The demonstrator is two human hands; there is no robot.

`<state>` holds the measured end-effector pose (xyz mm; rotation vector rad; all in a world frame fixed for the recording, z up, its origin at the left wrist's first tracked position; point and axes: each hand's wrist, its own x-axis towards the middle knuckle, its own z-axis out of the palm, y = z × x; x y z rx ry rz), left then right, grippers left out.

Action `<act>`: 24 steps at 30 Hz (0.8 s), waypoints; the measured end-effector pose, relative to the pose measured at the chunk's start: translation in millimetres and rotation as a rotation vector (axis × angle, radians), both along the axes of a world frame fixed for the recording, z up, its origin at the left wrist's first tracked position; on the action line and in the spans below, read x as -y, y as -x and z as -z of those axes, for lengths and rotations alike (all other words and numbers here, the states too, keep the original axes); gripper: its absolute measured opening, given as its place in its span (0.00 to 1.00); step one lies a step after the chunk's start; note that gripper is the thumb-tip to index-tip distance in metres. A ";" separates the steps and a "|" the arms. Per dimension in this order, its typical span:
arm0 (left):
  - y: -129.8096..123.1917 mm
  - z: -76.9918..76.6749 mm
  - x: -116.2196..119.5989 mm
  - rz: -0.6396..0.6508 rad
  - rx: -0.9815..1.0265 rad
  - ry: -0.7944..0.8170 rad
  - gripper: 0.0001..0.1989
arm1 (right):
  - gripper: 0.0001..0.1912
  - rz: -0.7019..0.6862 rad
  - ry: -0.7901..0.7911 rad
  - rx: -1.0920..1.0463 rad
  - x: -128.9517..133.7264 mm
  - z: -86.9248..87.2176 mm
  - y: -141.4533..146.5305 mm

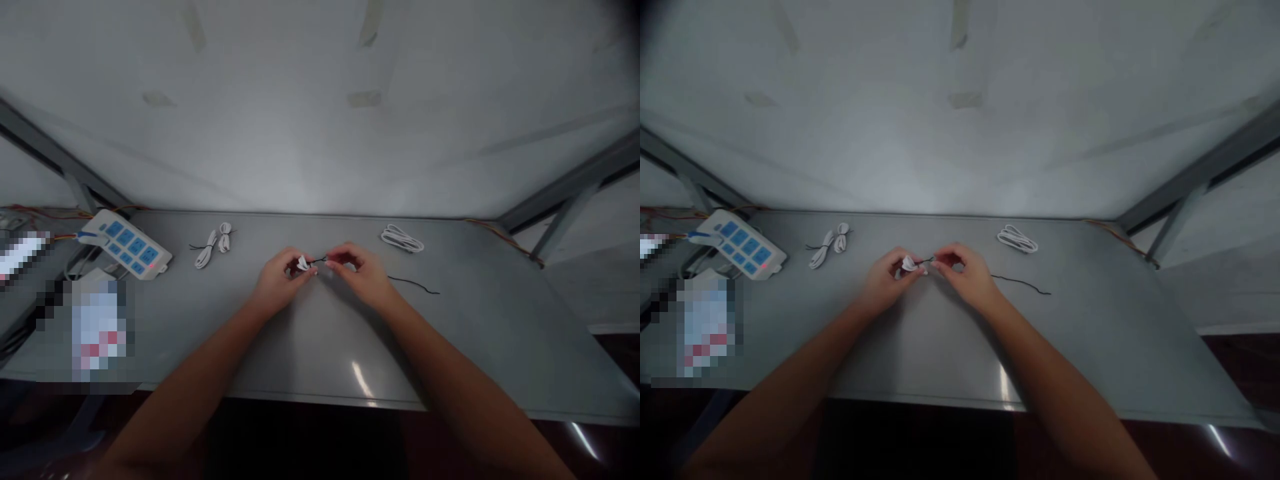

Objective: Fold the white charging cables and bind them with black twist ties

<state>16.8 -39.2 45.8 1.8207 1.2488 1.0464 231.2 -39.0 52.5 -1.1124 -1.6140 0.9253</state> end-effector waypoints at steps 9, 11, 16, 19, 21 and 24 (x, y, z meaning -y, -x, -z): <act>-1.4 -3.0 4.9 -0.022 -0.067 -0.075 0.11 | 0.07 -0.009 0.033 -0.020 1.6 1.8 0.1; -1.5 -2.3 5.6 -0.014 -0.078 -0.132 0.11 | 0.08 -0.038 -0.012 -0.007 1.9 1.2 -0.5; -1.5 1.4 5.0 0.026 -0.107 -0.214 0.10 | 0.13 -0.103 -0.076 0.024 2.8 0.8 -0.1; -0.9 3.1 4.0 0.041 -0.130 -0.214 0.11 | 0.15 -0.126 -0.072 0.013 4.0 -0.7 1.0; -0.5 3.7 3.6 0.042 -0.137 -0.214 0.12 | 0.15 -0.116 -0.067 -0.014 5.0 -2.3 1.6; -0.5 3.0 4.2 0.035 -0.134 -0.228 0.14 | 0.12 -0.102 -0.055 -0.040 6.1 -4.7 1.9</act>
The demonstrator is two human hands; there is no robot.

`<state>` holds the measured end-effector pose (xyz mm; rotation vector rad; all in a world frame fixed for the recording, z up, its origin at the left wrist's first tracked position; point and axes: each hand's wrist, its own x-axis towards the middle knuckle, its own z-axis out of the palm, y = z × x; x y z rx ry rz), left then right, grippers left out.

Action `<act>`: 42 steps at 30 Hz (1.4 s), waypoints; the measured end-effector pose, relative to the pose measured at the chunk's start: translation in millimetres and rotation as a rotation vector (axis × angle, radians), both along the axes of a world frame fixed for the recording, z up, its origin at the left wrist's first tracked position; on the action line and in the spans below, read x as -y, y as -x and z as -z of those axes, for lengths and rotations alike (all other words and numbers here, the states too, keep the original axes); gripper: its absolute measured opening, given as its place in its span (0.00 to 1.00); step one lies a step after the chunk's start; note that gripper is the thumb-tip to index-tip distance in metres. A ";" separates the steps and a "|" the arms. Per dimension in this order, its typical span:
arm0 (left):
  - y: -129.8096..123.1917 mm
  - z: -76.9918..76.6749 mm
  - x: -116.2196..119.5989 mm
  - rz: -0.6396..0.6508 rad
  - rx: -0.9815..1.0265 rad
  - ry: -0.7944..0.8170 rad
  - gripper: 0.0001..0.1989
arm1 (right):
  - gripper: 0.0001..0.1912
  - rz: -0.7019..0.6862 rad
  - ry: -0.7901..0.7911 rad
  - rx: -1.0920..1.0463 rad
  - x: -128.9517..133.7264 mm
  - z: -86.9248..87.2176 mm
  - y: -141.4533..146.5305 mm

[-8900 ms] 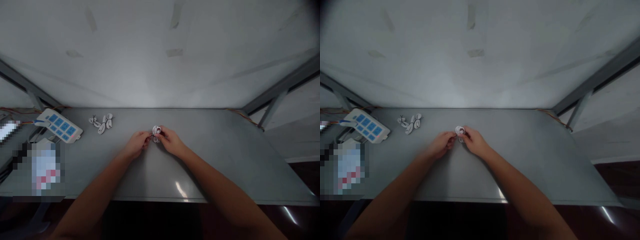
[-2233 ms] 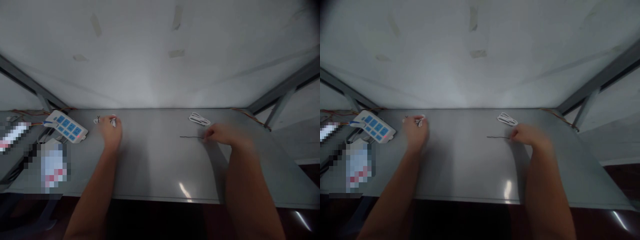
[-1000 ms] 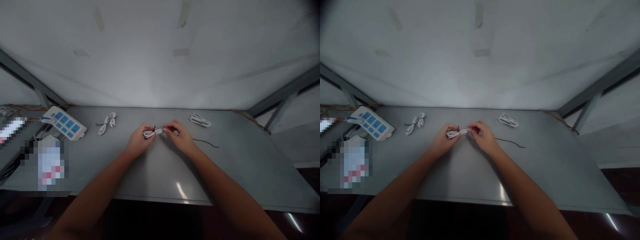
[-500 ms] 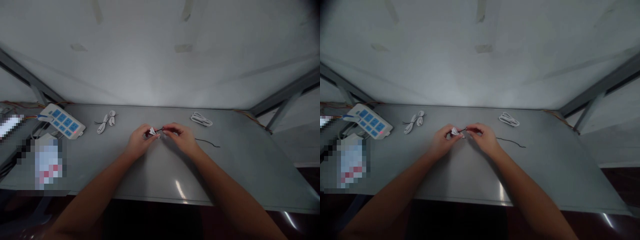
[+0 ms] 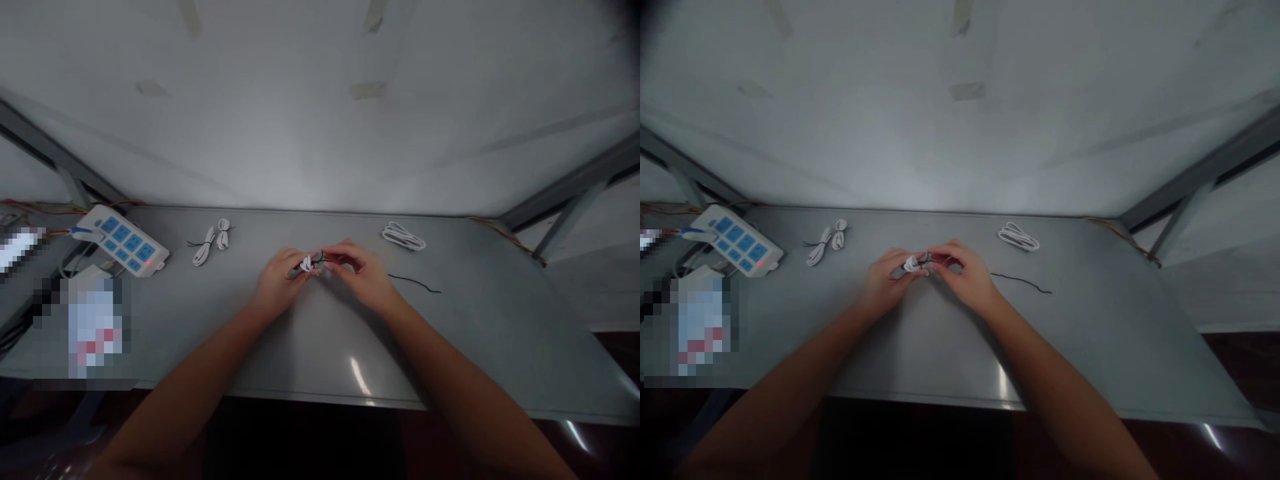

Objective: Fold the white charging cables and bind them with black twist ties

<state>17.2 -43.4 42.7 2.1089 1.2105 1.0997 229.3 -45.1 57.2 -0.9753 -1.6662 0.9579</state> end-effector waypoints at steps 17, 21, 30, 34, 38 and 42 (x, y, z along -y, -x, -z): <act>-6.9 -5.4 2.9 -0.107 0.359 0.467 0.18 | 0.02 0.073 -0.219 0.203 5.7 -4.3 -0.1; -6.3 -6.9 2.8 -0.108 0.408 0.461 0.18 | 0.03 0.059 -0.200 0.175 4.0 -2.9 2.9; -7.1 -6.4 6.0 -0.068 0.341 0.345 0.15 | 0.10 -0.084 -0.002 0.002 0.3 -1.7 -2.4; -7.6 -7.5 6.9 -0.104 0.277 0.253 0.12 | 0.10 -0.070 0.025 0.008 -0.9 1.0 -2.7; -5.9 -5.9 6.0 -0.062 0.284 0.315 0.15 | 0.10 -0.061 0.030 0.065 -4.5 3.4 -3.0; -2.8 -3.8 3.4 0.069 0.344 0.466 0.23 | 0.07 -0.031 0.005 0.088 -8.4 4.0 -6.1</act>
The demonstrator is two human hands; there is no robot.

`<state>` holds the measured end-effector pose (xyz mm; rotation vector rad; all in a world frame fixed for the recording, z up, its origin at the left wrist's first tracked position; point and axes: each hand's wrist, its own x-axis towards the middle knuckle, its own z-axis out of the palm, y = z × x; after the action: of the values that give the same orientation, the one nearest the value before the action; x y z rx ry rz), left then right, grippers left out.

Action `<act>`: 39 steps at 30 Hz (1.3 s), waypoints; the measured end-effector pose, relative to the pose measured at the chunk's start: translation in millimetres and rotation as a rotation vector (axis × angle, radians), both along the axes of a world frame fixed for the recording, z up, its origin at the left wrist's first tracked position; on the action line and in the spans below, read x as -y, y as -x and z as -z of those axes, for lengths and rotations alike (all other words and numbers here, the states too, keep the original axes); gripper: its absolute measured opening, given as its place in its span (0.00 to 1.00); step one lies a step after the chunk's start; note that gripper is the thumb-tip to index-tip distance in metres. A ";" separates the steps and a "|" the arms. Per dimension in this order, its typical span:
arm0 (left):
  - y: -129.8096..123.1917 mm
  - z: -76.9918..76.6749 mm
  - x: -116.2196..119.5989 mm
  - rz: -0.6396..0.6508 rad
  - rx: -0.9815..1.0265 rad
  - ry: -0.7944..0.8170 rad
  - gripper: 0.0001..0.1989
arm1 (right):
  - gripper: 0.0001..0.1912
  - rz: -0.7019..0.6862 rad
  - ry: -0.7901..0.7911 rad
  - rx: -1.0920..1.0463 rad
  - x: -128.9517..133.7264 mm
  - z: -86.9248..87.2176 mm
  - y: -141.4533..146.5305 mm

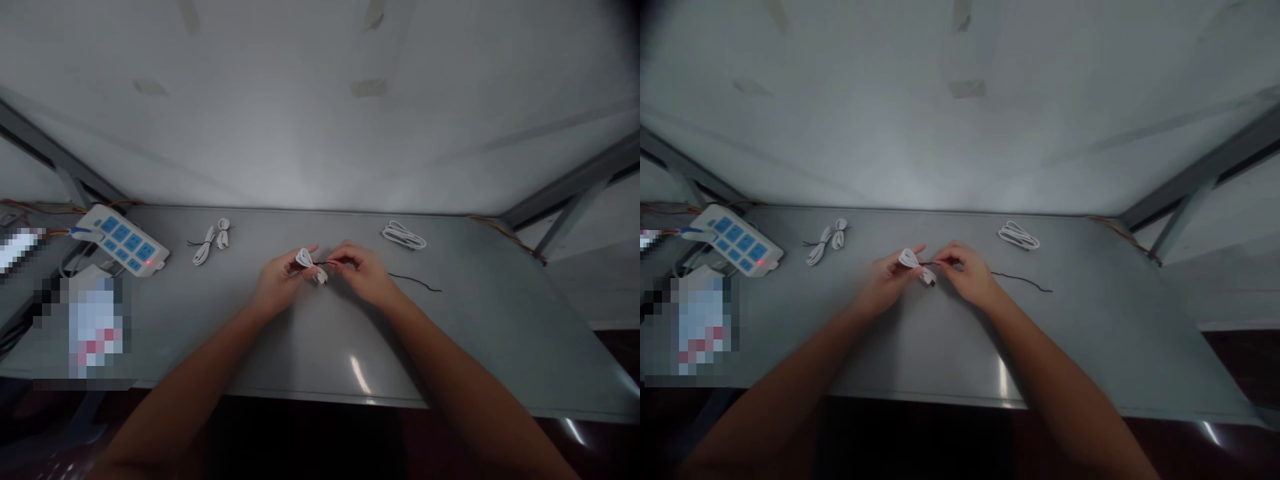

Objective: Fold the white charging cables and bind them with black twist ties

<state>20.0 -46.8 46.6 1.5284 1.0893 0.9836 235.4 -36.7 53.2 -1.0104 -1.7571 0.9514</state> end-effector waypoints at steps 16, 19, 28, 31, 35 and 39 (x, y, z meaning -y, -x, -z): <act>4.8 -0.2 -4.0 0.380 0.070 0.352 0.19 | 0.08 -0.173 -0.005 0.228 18.5 -36.0 -6.3; 4.6 5.5 -4.6 0.273 0.081 0.343 0.20 | 0.07 -0.163 -0.019 0.237 19.6 -34.8 -7.0; -2.9 4.8 -5.1 -0.002 0.526 0.423 0.22 | 0.05 0.090 -0.312 0.275 9.9 -13.6 -8.3; -5.3 0.9 -2.5 -0.024 0.655 0.480 0.20 | 0.05 0.174 -0.338 0.248 9.8 -12.3 -5.4; -5.5 -5.1 1.7 0.068 0.683 0.563 0.21 | 0.05 0.212 -0.289 0.208 11.8 -14.3 -2.6; -4.3 -11.7 4.1 0.210 0.577 0.597 0.21 | 0.04 0.199 -0.222 0.165 13.3 -18.6 -3.2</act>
<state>24.3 -50.9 58.2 0.7801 0.6968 0.7845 238.6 -50.0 71.9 -1.1191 -1.8105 0.5485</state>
